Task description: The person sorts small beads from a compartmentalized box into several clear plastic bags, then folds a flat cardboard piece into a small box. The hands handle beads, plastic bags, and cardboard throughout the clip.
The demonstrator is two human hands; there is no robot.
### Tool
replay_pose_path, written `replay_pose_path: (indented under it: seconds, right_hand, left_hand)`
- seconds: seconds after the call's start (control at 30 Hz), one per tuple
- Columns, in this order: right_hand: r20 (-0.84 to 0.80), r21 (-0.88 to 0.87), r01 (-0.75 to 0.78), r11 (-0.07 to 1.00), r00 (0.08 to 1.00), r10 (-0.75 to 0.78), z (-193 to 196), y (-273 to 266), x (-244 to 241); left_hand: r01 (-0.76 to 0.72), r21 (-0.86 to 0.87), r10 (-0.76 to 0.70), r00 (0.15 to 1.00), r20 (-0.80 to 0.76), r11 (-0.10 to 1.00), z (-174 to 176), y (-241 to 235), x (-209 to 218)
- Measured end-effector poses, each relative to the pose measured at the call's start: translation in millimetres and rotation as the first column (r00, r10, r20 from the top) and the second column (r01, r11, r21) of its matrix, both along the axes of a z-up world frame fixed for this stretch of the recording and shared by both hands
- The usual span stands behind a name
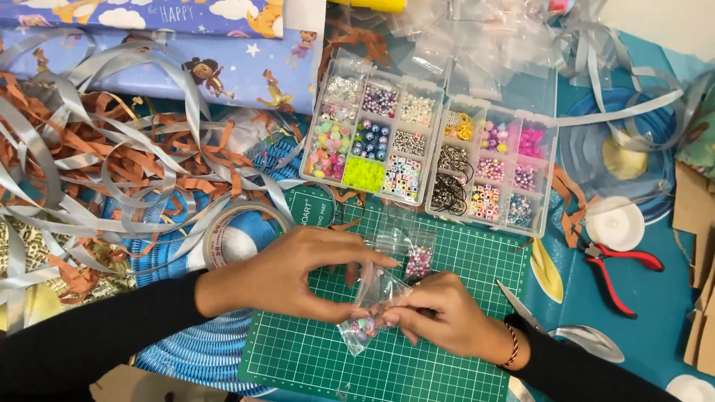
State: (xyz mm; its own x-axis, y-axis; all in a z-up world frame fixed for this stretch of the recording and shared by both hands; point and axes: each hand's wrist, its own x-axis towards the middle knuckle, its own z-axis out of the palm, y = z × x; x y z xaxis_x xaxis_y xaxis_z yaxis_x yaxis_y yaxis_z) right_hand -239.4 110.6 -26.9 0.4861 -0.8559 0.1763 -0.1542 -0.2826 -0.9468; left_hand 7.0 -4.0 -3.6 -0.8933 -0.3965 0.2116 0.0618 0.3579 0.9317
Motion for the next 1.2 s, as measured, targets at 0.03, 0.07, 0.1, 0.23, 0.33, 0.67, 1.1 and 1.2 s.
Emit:
replay_pose_path:
  seconds: [0.03,0.07,0.1,0.23,0.33,0.67,1.1,1.2]
  right_hand:
    - [-0.001,0.001,0.001,1.0,1.0,-0.001,1,-1,0]
    - [-0.005,-0.004,0.009,1.0,1.0,-0.009,2,-1,1]
    - [-0.009,-0.011,0.015,1.0,1.0,-0.015,3,-2,2]
    - [-0.037,-0.023,0.005,1.0,0.999,-0.006,1,-1,1]
    - [-0.053,-0.033,0.026,0.999,0.998,-0.028,-1,0,1]
    - [-0.075,-0.056,0.068,0.996,0.995,-0.072,1,2,5]
    - [-0.116,-0.086,0.059,0.995,0.991,-0.069,3,1,5]
    - [-0.11,-0.076,0.059,0.995,0.992,-0.067,1,2,4]
  left_hand:
    - [0.001,0.001,-0.001,1.0,-0.001,1.0,0,0,0]
    - [0.004,0.004,-0.004,1.0,0.005,1.0,0,0,0]
    - [0.006,0.007,-0.006,1.0,0.01,1.0,0,0,0]
    - [-0.007,-0.001,0.007,1.0,0.018,1.0,2,0,-1]
    - [-0.012,-0.042,0.011,1.0,-0.024,0.999,2,1,0]
    - [-0.01,-0.078,0.012,1.0,0.027,0.997,5,2,0]
    - [-0.007,-0.101,0.014,0.997,0.075,0.995,4,3,-2]
    - [-0.008,-0.081,0.013,0.998,0.067,0.997,6,3,-2]
